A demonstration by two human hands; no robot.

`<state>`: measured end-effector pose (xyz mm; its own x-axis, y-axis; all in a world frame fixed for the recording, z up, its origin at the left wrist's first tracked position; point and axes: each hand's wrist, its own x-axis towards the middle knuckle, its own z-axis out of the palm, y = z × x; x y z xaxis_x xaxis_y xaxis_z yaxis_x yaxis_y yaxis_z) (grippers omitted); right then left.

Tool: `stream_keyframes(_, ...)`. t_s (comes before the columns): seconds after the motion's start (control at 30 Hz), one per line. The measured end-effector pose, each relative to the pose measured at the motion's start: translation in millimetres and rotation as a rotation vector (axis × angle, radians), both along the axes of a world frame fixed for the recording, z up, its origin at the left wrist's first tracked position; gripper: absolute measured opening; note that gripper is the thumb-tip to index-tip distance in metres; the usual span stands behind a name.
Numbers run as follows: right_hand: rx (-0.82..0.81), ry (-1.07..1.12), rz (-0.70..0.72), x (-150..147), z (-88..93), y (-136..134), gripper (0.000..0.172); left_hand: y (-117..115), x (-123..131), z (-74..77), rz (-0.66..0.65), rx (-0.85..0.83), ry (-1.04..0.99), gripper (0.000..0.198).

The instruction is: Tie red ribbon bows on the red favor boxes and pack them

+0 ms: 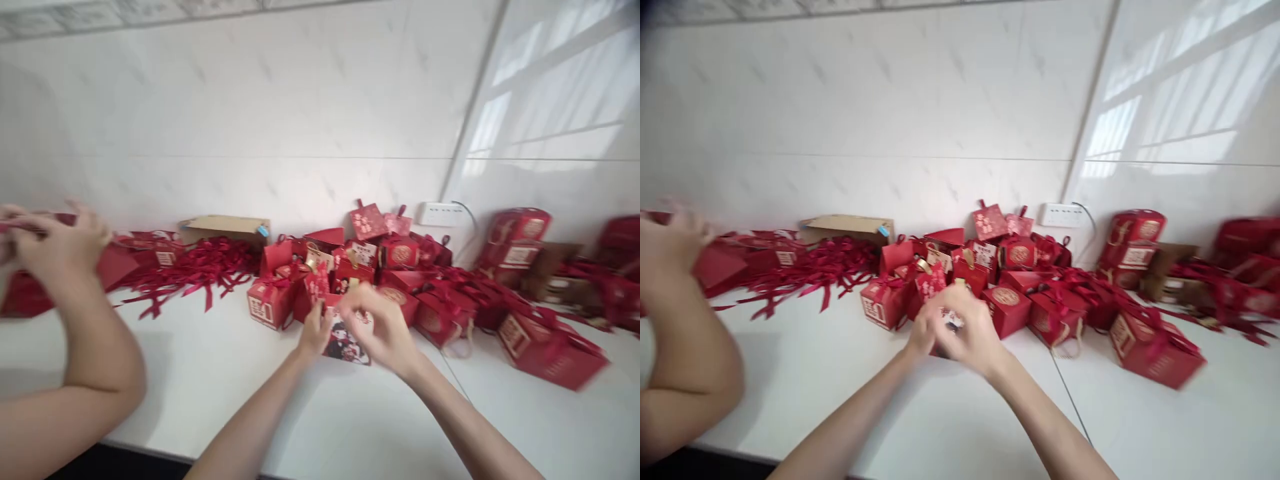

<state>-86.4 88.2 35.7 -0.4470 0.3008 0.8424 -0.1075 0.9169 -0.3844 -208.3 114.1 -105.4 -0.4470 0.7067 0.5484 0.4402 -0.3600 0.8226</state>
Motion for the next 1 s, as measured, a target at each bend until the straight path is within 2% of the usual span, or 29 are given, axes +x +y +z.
stream_keyframes(0.03,-0.034,0.143,-0.166,22.5,-22.9,21.0,0.025,0.9,-1.0,0.2,-0.032,-0.018,0.002,0.027)
stream_keyframes(0.07,-0.07,0.202,-0.306,35.9,-45.7,40.3,0.018,1.6,-1.8,0.4,-0.054,-0.033,0.004,0.028)
stream_keyframes(0.1,-0.093,0.202,-0.387,41.4,-67.2,57.0,0.013,2.1,-2.2,0.6,-0.073,-0.048,0.013,0.029)
stream_keyframes(0.13,-0.109,0.189,-0.415,41.0,-86.5,70.6,0.013,2.3,-2.1,0.8,-0.08,-0.06,0.02,0.03)
stream_keyframes(0.2,-0.199,0.106,-0.366,31.8,-115.1,86.4,0.019,2.0,0.2,0.9,-0.066,-0.077,0.024,0.031)
stream_keyframes(0.27,-0.291,0.054,-0.307,23.4,-129.4,88.9,0.024,1.1,4.7,0.8,-0.032,-0.085,0.008,0.031)
stream_keyframes(0.33,-0.337,0.057,-0.295,22.3,-132.8,84.3,0.024,0.0,9.3,1.2,-0.015,-0.085,-0.016,0.031)
stream_keyframes(0.43,-0.337,0.073,-0.301,28.1,-129.9,76.8,0.022,-2.7,13.0,5.8,-0.057,-0.091,-0.031,0.028)
stream_keyframes(0.53,-0.347,0.045,-0.288,30.5,-128.3,72.3,0.019,-9.0,13.7,17.2,-0.092,-0.038,-0.003,0.022)
stream_keyframes(0.63,-0.361,0.013,-0.272,28.2,-128.5,67.6,0.02,-16.9,14.8,30.6,-0.069,0.039,0.058,0.02)
stream_keyframes(0.73,-0.363,-0.001,-0.274,26.8,-126.4,63.5,0.019,-21.6,15.7,38.7,-0.058,0.046,0.086,0.016)
stream_keyframes(0.9,-0.263,0.054,-0.324,29.5,-119.8,61.5,0.009,-22.8,15.5,40.3,-0.072,-0.003,0.096,0.013)
stream_keyframes(1.0,-0.209,0.096,-0.318,30.0,-118.4,59.3,0.015,-23.7,16.6,40.9,-0.078,-0.003,0.072,0.013)
